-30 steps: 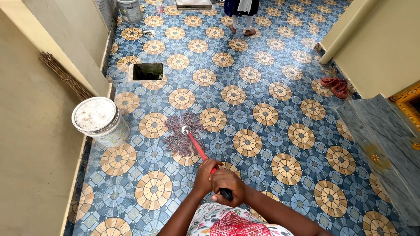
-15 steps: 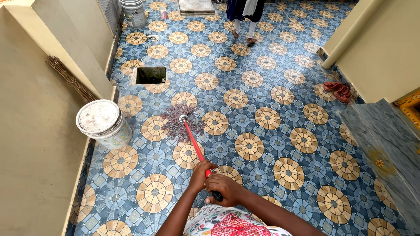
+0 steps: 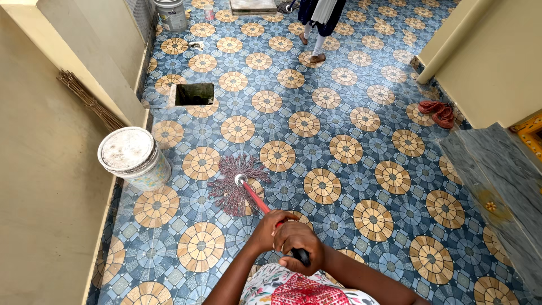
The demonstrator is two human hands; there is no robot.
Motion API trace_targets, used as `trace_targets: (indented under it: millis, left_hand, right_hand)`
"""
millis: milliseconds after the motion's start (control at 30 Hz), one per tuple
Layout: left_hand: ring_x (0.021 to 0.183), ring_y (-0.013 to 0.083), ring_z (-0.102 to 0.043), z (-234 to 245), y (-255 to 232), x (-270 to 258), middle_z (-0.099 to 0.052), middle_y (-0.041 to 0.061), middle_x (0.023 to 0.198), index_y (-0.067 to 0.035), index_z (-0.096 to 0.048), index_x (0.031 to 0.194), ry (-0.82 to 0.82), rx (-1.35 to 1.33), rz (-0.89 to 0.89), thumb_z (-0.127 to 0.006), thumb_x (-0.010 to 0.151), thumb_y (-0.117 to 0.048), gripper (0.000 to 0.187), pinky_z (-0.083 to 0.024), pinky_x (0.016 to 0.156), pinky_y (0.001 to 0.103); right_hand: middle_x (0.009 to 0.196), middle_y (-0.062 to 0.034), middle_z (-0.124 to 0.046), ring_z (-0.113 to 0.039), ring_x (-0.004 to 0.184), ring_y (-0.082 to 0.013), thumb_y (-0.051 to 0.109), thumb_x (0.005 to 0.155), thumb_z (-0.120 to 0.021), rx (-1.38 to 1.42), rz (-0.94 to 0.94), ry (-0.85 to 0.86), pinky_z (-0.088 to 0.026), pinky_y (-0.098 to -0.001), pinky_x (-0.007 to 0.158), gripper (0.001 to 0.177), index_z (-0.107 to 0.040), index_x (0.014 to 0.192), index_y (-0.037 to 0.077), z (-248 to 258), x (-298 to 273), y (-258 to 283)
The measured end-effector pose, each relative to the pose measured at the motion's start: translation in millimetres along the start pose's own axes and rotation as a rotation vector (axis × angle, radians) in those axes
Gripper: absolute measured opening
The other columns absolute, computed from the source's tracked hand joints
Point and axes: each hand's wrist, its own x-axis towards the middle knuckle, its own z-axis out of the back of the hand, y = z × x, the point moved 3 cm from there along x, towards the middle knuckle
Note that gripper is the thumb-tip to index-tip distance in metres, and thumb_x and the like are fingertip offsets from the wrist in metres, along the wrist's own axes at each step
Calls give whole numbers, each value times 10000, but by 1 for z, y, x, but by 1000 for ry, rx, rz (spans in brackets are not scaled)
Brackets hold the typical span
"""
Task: The person mops the tiled floor of a balcony using a mop, moving between different sections of the outdoor space.
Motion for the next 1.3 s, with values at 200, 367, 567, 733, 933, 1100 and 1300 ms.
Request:
trace_targets:
  millis: [200,367,567,733,933,1100,1300]
  left_hand:
    - [1177,324,-612,-7,63,-12,-682,111,1136,-101,-674,1219,-67,184,237,-773,773,-187,465,-453,1045,424]
    - [1346,398,-511,-12,109,-23,-642,150,1279,-69,-633,1203,-247,199,238,-779,806,-158,432,-378,1131,465]
    - [1353,396,-517,-18,60,-30,-701,130,1216,-63,-680,1112,-391,189,205,-789,833,-181,322,-394,1108,487]
    - [1141,333,-649,-22,-22,-31,-711,101,1027,-61,-681,1026,-300,179,18,-735,805,-138,241,-353,1174,553]
    - [830,299,-619,-27,-30,-29,-569,95,785,-52,-579,837,-237,23,-42,-772,810,-202,246,-451,1129,503]
    - [792,297,-611,-34,2,-35,-571,89,754,-50,-560,789,-250,83,24,-800,851,-193,286,-444,1106,483]
    - [1130,369,-576,-40,38,-39,-640,128,971,-47,-623,868,-311,124,60,-800,807,-164,221,-421,973,452]
  right_hand:
    - [881,-114,-693,-718,860,-293,157,943,-730,-147,-101,-7,-567,-441,818,206,-562,876,60,-12,-33,-44]
    - [956,-133,-676,-703,959,-316,170,960,-700,-206,-234,59,-550,-475,946,193,-558,925,43,-32,-56,-78]
    - [986,-140,-703,-719,962,-323,265,989,-729,-254,-295,14,-555,-439,914,253,-616,988,39,-32,-46,-47]
    - [911,-139,-722,-725,801,-300,322,947,-740,-270,-245,-54,-553,-396,738,332,-642,1027,15,-6,-20,18]
    - [878,-114,-714,-743,845,-303,268,1004,-707,-165,-77,-170,-577,-424,796,239,-607,1021,51,-14,-19,28]
    - [878,-123,-683,-703,827,-295,173,958,-717,-181,-146,-210,-534,-410,784,172,-603,953,43,-32,-51,-4]
    - [885,-133,-632,-659,877,-295,49,880,-727,-98,-307,-123,-513,-418,849,143,-585,867,34,-42,-79,-38]
